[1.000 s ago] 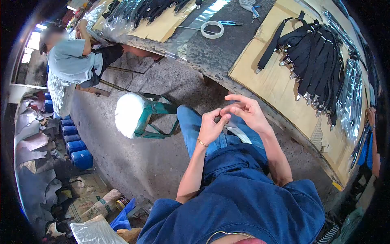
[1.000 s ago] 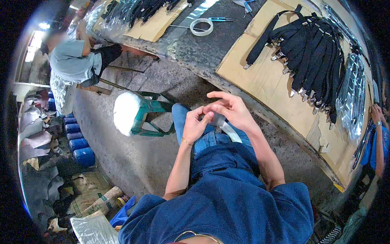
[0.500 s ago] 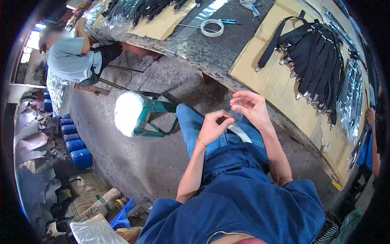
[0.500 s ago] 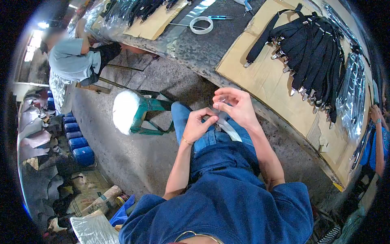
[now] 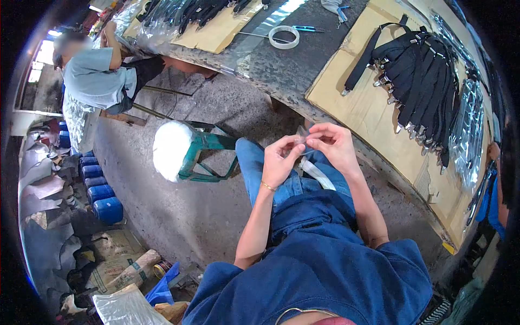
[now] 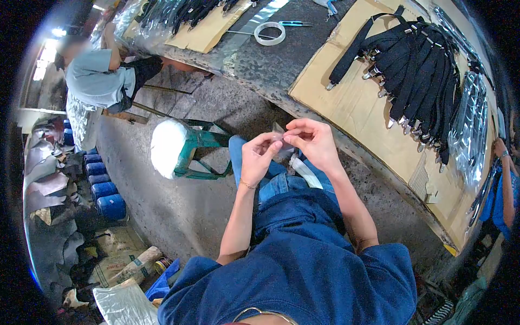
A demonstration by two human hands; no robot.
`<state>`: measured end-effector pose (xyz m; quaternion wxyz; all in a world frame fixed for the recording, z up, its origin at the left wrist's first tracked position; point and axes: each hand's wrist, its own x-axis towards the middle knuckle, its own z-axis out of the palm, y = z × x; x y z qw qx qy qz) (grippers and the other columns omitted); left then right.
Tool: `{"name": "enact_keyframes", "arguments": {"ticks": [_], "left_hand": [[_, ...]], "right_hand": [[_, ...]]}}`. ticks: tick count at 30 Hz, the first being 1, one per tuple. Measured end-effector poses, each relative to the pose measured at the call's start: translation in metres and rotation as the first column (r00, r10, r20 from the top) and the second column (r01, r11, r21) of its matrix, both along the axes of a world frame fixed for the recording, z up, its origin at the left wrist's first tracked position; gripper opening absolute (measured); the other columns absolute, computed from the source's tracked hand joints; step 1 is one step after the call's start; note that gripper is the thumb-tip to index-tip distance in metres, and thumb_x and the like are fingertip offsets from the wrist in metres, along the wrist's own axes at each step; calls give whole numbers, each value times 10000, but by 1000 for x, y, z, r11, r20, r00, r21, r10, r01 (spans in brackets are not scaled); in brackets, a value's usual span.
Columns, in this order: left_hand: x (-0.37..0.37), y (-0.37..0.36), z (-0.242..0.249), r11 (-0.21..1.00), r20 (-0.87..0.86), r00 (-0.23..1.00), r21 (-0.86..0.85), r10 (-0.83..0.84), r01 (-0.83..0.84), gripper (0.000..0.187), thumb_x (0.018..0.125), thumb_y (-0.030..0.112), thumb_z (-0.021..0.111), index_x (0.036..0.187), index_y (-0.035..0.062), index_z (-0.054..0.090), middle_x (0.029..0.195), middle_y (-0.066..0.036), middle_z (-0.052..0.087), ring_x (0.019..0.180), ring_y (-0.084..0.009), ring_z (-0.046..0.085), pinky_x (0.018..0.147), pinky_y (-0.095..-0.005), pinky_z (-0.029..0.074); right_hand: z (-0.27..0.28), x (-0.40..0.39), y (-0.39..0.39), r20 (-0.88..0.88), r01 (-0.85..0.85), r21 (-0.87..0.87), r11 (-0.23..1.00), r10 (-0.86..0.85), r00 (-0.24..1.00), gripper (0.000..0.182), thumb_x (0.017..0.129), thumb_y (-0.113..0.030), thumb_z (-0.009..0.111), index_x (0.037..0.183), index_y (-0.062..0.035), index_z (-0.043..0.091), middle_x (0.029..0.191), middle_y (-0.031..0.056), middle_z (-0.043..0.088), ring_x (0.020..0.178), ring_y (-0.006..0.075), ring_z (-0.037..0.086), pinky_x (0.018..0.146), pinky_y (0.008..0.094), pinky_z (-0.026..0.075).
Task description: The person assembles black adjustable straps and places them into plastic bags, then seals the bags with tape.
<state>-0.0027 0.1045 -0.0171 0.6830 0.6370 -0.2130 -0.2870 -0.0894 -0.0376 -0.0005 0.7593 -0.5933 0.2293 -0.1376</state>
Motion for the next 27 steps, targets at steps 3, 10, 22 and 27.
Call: {"name": "enact_keyframes", "arguments": {"ticks": [3, 10, 22, 27], "left_hand": [[5, 3, -8, 997, -25, 997, 41, 72, -71, 118, 864, 78, 638, 940, -12, 650, 786, -35, 653, 704, -80, 587, 670, -216, 472], [-3, -12, 14, 982, 4, 985, -77, 173, -172, 110, 847, 37, 642, 949, -4, 639, 770, -43, 648, 730, -92, 605, 678, -229, 485], [-4, -16, 14, 997, 82, 993, -15, 81, -80, 85, 805, 18, 672, 881, -21, 666, 778, -39, 654, 748, -81, 601, 694, -227, 494], [1, -11, -3, 994, 103, 992, 73, 74, -82, 91, 800, 28, 675, 867, -26, 643, 776, -31, 654, 714, -66, 592, 664, -221, 488]], "right_hand": [[-9, -2, -4, 50, 98, -55, 994, -96, 994, 150, 807, 52, 626, 956, 31, 636, 820, 53, 660, 749, 106, 625, 714, 234, 513], [-4, -2, -2, 68, 155, -8, 988, -154, 986, 95, 854, 12, 596, 938, 37, 634, 825, 42, 636, 740, 99, 605, 696, 237, 507], [-15, 0, 0, 150, 122, 54, 991, -129, 980, 106, 891, -67, 593, 901, 35, 620, 732, 24, 606, 683, 84, 570, 636, 227, 461], [-13, -3, 2, 97, 131, 63, 989, -136, 986, 88, 868, -54, 611, 911, 23, 611, 859, 47, 607, 747, 118, 581, 690, 251, 472]]}}
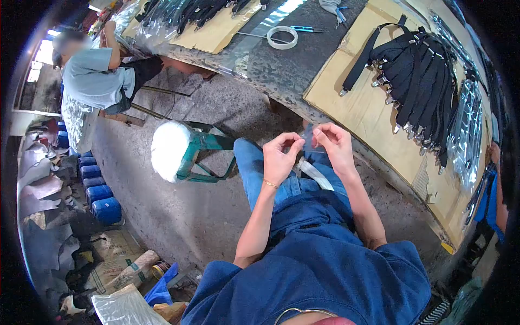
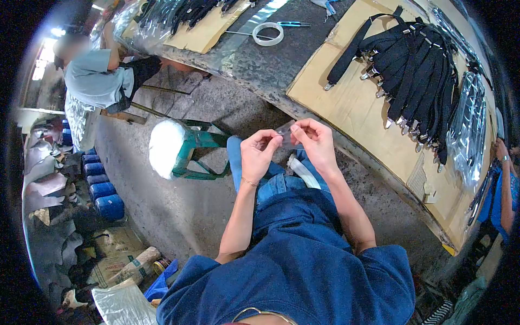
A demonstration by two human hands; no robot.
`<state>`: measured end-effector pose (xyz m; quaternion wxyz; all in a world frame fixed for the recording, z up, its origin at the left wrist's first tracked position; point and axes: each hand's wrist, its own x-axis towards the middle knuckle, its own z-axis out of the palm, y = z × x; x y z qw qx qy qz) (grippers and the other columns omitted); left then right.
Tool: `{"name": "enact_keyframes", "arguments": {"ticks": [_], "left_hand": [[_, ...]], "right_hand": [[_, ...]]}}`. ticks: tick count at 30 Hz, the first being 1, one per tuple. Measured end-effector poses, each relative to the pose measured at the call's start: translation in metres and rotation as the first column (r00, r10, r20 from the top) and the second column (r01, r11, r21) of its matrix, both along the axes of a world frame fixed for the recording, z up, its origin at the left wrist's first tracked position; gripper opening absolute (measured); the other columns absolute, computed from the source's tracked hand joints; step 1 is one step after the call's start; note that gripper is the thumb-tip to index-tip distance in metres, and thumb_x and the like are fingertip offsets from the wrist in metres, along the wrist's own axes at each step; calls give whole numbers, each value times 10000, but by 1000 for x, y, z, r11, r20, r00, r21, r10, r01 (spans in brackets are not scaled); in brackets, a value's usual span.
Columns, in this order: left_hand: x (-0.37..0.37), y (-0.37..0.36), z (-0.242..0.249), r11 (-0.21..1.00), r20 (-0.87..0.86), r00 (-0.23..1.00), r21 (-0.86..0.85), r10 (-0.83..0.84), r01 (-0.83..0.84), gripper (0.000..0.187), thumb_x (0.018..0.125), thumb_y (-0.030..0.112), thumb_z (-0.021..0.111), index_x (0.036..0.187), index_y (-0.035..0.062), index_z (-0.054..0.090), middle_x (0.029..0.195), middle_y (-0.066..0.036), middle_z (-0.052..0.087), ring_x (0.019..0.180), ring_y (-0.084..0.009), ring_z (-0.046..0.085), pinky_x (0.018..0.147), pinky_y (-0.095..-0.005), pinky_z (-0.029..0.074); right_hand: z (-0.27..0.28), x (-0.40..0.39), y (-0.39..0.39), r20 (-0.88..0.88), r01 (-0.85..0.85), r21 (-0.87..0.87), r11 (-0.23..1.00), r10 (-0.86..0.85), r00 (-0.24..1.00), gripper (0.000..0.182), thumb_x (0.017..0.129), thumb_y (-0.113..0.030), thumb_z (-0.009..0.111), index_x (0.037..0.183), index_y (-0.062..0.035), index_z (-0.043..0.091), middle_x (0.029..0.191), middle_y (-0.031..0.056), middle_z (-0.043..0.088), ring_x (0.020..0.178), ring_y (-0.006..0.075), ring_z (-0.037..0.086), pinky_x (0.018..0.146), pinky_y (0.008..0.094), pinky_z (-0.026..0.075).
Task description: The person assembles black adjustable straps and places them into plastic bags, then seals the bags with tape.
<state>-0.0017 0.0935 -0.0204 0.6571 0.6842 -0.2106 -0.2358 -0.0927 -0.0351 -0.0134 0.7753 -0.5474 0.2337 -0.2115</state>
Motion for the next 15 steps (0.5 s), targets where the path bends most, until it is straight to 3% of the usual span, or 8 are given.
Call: {"name": "enact_keyframes", "arguments": {"ticks": [2, 3, 4, 5, 7, 9, 12, 15], "left_hand": [[2, 1, 0, 1000, -34, 999, -22, -3, 2, 78, 805, 28, 667, 852, -29, 639, 770, -32, 656, 704, -68, 592, 656, -221, 487], [2, 2, 0, 1000, -30, 999, -13, -11, 10, 74, 808, 30, 659, 853, -26, 639, 765, -31, 654, 699, -69, 591, 652, -223, 486], [2, 3, -1, 1000, -27, 999, -5, -20, 20, 71, 810, 31, 652, 854, -24, 640, 760, -30, 653, 693, -71, 591, 648, -224, 486], [2, 3, -1, 1000, -28, 999, -6, -22, 22, 71, 810, 31, 652, 854, -24, 640, 760, -30, 653, 693, -71, 591, 648, -224, 486], [3, 4, -3, 997, 79, 995, 56, -55, 51, 78, 810, 35, 647, 869, -16, 641, 759, -24, 643, 690, -72, 586, 649, -226, 483], [2, 4, -6, 997, 82, 995, 46, -61, 58, 77, 810, 36, 646, 869, -13, 640, 753, -23, 638, 681, -72, 583, 644, -228, 482], [0, 8, -6, 998, 47, 997, 39, -57, 56, 81, 813, 43, 648, 872, -11, 636, 761, -22, 635, 684, -73, 577, 649, -230, 481], [-2, 9, 1, 997, -44, 996, -21, -74, 73, 96, 822, 57, 654, 880, -15, 626, 793, -25, 635, 714, -73, 571, 673, -229, 477]], "right_hand": [[11, 3, 4, -14, 34, -28, 999, -35, 999, 107, 848, -42, 630, 925, 30, 613, 947, 74, 610, 821, 141, 594, 714, 269, 481], [20, 2, 7, 34, 110, -433, 895, -105, 994, 145, 812, -41, 658, 941, 13, 618, 1038, 100, 578, 896, 188, 582, 745, 298, 482], [27, 1, 7, 107, 178, -758, 628, -150, 983, 193, 776, -39, 685, 956, -4, 624, 1130, 125, 546, 972, 235, 569, 776, 326, 482], [30, 0, 5, 106, 178, -758, 627, -152, 983, 193, 776, -39, 685, 956, -4, 624, 1130, 125, 546, 972, 235, 569, 776, 326, 482], [32, -3, -1, 4, -25, -866, 500, 58, 998, 249, 721, -48, 714, 962, -53, 649, 1222, 153, 480, 1068, 304, 518, 807, 360, 472], [31, 0, -2, 5, -14, -874, 485, 38, 999, 171, 730, -55, 714, 889, -65, 650, 1234, 145, 467, 1060, 293, 526, 801, 358, 473], [32, -1, -5, -43, -74, -807, 586, 67, 997, 122, 733, -46, 710, 820, -40, 624, 1192, 149, 488, 1062, 296, 526, 803, 350, 472], [25, -1, -12, -20, -89, -768, 635, 114, 993, 116, 747, -30, 699, 785, -14, 591, 1155, 132, 509, 1001, 230, 554, 794, 320, 473]]}}
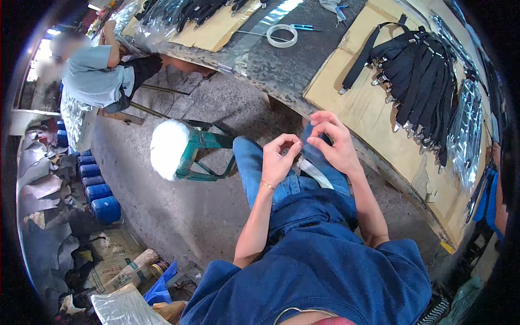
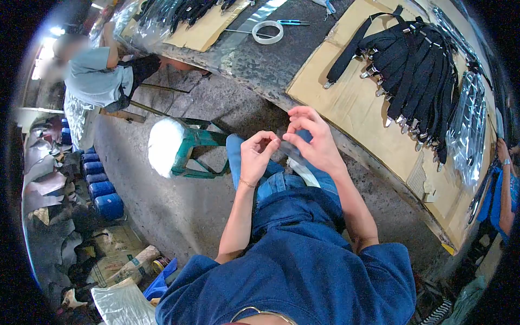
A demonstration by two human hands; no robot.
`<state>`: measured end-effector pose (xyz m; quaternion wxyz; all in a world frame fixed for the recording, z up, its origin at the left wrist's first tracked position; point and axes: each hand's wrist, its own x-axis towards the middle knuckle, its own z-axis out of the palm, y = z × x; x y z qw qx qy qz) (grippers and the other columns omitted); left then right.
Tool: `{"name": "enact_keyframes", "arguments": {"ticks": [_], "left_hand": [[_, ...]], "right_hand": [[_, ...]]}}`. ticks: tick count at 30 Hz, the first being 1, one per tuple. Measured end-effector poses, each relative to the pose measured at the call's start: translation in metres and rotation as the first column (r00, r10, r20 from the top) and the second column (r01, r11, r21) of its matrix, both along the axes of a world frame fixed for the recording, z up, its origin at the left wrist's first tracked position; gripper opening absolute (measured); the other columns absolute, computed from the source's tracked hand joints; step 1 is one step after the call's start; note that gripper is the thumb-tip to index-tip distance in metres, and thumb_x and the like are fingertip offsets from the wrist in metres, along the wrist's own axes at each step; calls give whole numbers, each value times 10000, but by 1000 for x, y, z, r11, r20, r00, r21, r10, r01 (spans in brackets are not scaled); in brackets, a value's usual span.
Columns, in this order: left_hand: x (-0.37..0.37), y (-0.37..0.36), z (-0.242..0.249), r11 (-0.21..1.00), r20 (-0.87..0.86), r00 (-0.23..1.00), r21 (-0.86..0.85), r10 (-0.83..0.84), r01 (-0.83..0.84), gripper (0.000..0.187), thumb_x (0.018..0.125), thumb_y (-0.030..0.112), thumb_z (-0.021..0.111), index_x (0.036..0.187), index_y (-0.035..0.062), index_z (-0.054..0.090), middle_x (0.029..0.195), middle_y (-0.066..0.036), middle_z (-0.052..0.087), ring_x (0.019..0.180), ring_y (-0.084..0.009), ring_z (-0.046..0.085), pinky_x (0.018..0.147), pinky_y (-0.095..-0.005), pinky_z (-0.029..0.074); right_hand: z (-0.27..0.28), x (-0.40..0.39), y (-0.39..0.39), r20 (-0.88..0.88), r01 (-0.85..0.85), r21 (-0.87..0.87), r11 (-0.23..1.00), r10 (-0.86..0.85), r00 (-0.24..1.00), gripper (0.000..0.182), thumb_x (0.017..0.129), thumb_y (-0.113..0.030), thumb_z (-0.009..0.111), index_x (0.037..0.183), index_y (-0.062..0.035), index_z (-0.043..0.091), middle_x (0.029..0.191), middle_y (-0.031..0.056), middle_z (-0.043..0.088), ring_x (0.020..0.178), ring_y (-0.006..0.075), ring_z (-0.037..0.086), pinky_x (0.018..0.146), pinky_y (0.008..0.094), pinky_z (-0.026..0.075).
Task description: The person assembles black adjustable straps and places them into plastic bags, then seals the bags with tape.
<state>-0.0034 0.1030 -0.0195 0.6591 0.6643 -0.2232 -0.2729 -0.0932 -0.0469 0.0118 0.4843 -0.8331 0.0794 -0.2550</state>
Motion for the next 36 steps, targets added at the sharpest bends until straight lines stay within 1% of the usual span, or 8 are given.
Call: {"name": "enact_keyframes", "arguments": {"ticks": [2, 6, 9, 12, 14, 31, 34, 36], "left_hand": [[-1, 2, 0, 999, -62, 998, -52, -14, 11, 105, 827, 64, 657, 884, -17, 620, 811, -27, 634, 731, -73, 567, 687, -228, 473], [-5, -7, 6, 994, -86, 994, -97, -63, 55, 147, 835, 69, 658, 956, -12, 641, 829, -26, 630, 739, -67, 550, 686, -220, 456], [2, -9, 5, 993, -69, 990, -5, -120, 120, 152, 816, 78, 679, 948, 3, 671, 797, -15, 634, 688, -58, 530, 627, -215, 436], [8, -5, -6, 984, -30, 987, 85, -156, 158, 139, 786, 99, 707, 896, 14, 693, 762, -5, 641, 642, -52, 506, 576, -214, 411], [10, -6, -7, 985, -17, 990, 95, -143, 144, 127, 773, 108, 718, 860, 17, 699, 747, -1, 645, 623, -50, 494, 556, -215, 399], [8, -12, 11, 979, 4, 991, 159, -133, 130, 111, 750, 98, 737, 802, 2, 718, 742, -53, 683, 692, -65, 587, 623, -230, 462], [8, -11, 17, 970, -30, 987, 183, -157, 160, 108, 762, 94, 728, 805, -3, 714, 752, -39, 686, 700, -61, 585, 637, -224, 462], [6, -10, 13, 982, 3, 989, 120, -150, 148, 107, 775, 92, 716, 821, -5, 712, 760, -36, 687, 714, -59, 586, 655, -219, 462]], "right_hand": [[-8, 0, 2, 13, -54, 544, 837, 57, 998, 110, 754, -21, 697, 801, -1, 600, 1105, 101, 541, 931, 146, 557, 778, 278, 468], [-9, -3, 0, -13, -78, 477, 876, 95, 995, 109, 764, -26, 700, 827, 3, 616, 1062, 70, 559, 858, 90, 541, 755, 250, 461], [-8, -3, -2, -54, -128, 464, 877, 172, 984, 102, 773, 5, 687, 853, 10, 624, 1101, 82, 533, 1024, 145, 514, 857, 258, 420], [-8, -3, -3, -18, -96, 392, 915, 112, 993, 112, 777, -21, 694, 869, -1, 635, 1001, 56, 581, 814, 88, 538, 742, 231, 456], [-3, -6, -5, -95, -32, 589, 807, 109, 990, 114, 776, -7, 691, 873, -1, 631, 915, 25, 601, 773, 72, 530, 710, 223, 454], [-3, -6, -11, -167, -22, 616, 788, 158, 973, 110, 821, -28, 648, 928, -16, 626, 809, -5, 623, 745, 63, 575, 682, 227, 472], [-3, -4, -18, -59, -33, 652, 757, 94, 994, 133, 837, -58, 644, 961, -11, 637, 827, 3, 636, 742, 68, 571, 678, 231, 474], [-11, 0, -47, -259, 373, 373, 849, -291, 921, 239, 842, -152, 662, 1030, -8, 629, 857, 55, 655, 730, 124, 597, 677, 253, 485]]}}
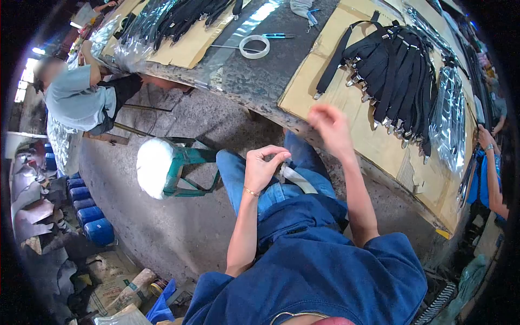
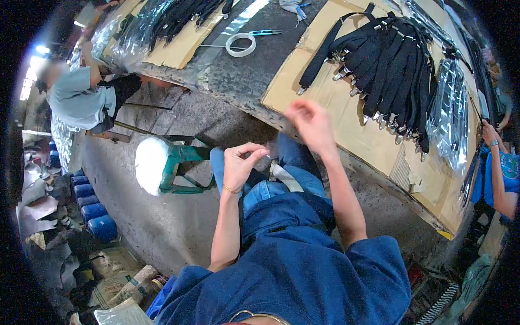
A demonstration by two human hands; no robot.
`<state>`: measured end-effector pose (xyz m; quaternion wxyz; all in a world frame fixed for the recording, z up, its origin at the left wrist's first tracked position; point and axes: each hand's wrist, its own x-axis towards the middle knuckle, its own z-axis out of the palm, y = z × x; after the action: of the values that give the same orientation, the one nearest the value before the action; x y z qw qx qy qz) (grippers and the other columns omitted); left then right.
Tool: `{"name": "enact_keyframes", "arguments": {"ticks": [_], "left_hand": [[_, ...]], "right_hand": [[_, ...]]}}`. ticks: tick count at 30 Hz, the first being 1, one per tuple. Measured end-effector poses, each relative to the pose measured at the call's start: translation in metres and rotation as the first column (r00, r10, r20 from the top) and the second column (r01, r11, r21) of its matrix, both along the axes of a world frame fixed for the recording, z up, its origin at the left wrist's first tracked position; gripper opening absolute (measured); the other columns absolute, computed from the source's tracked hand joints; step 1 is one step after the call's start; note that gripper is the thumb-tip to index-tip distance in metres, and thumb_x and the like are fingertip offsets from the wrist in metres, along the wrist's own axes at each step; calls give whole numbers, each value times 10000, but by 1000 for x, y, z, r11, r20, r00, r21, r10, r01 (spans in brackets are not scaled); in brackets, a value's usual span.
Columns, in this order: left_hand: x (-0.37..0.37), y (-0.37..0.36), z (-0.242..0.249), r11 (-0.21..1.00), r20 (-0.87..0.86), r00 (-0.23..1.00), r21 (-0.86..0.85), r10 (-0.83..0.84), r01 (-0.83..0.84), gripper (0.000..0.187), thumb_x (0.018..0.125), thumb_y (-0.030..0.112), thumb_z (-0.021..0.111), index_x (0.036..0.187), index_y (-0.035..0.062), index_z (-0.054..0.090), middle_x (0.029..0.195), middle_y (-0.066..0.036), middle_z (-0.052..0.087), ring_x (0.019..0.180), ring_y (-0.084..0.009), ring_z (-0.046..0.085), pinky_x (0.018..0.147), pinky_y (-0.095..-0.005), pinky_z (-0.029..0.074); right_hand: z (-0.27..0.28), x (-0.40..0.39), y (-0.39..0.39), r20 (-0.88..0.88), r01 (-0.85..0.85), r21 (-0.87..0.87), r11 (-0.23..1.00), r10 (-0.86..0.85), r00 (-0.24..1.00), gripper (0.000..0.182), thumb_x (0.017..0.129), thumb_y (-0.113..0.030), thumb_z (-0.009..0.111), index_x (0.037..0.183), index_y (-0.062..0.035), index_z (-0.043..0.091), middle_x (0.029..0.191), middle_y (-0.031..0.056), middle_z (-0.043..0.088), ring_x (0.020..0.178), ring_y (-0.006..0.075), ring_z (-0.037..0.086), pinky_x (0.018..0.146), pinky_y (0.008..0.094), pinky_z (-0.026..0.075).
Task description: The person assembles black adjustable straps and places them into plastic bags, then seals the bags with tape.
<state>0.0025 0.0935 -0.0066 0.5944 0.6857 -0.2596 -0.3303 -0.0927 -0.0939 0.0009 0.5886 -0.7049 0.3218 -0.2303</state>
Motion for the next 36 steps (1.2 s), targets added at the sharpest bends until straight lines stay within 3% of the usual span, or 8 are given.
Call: {"name": "enact_keyframes", "arguments": {"ticks": [5, 10, 12, 20, 22, 25, 29, 36], "left_hand": [[-9, -6, -7, 999, 6, 1000, -33, -29, 29, 103, 792, 83, 696, 831, -11, 708, 774, -37, 684, 728, -63, 586, 663, -223, 459], [-19, -6, -4, 994, 27, 995, -60, -92, 94, 96, 804, 55, 688, 852, -27, 703, 807, -47, 682, 738, -77, 584, 677, -208, 454], [-19, -3, -12, 995, 12, 998, -74, -63, 63, 102, 802, 66, 687, 850, -22, 705, 798, -55, 684, 728, -82, 588, 668, -220, 456], [-21, -12, -13, 993, -4, 994, -29, -111, 111, 102, 823, 75, 675, 867, -12, 705, 798, -19, 679, 701, -43, 557, 632, -192, 439], [-22, -16, -11, 992, 7, 993, -32, -121, 121, 102, 824, 75, 673, 867, -12, 705, 798, -20, 680, 708, -46, 562, 637, -194, 443], [-25, -17, -10, 990, 16, 991, -43, -133, 134, 106, 825, 78, 670, 866, -12, 706, 798, -24, 681, 723, -55, 576, 652, -200, 450], [-28, -15, -5, 991, 5, 992, -54, -125, 125, 114, 829, 89, 665, 862, -12, 707, 799, -36, 686, 735, -70, 592, 674, -213, 461], [-32, -11, -9, 985, 13, 986, -39, -168, 169, 127, 831, 99, 663, 872, -12, 708, 803, -43, 689, 744, -78, 600, 689, -225, 468]], "right_hand": [[-8, 50, -69, -160, 224, -798, 560, -555, 816, 535, 779, -382, 698, 1039, 73, 587, 883, 238, 645, 788, 354, 648, 706, 388, 524], [-5, 58, -99, -419, -17, -728, 686, -425, 803, 373, 778, -287, 701, 923, 41, 600, 837, 186, 656, 772, 335, 652, 661, 393, 524], [-6, 43, -105, 109, -40, 98, 994, 30, 994, 199, 818, -149, 640, 910, 23, 600, 813, 114, 654, 741, 239, 643, 632, 349, 506], [-27, -7, -64, 465, -184, 768, 613, -337, 819, 154, 853, -55, 578, 1001, -16, 560, 863, 66, 598, 737, 162, 558, 740, 336, 469], [-18, -3, -50, 385, -70, 630, 774, -233, 893, 382, 828, -112, 634, 1161, 5, 488, 923, 99, 605, 816, 204, 582, 799, 363, 473], [1, 0, -34, -145, 254, -564, 786, -397, 906, 770, 725, -206, 759, 1311, 52, 332, 1206, 250, 450, 1110, 380, 470, 944, 462, 391], [16, -11, -23, -12, 307, -797, 520, -523, 853, 751, 726, -244, 759, 1299, 26, 357, 1210, 249, 423, 1117, 414, 427, 934, 468, 372], [-23, -19, -11, -159, 244, -621, 745, -425, 891, 455, 766, -156, 710, 1135, 30, 520, 1055, 217, 496, 1006, 380, 477, 835, 455, 414]]}}
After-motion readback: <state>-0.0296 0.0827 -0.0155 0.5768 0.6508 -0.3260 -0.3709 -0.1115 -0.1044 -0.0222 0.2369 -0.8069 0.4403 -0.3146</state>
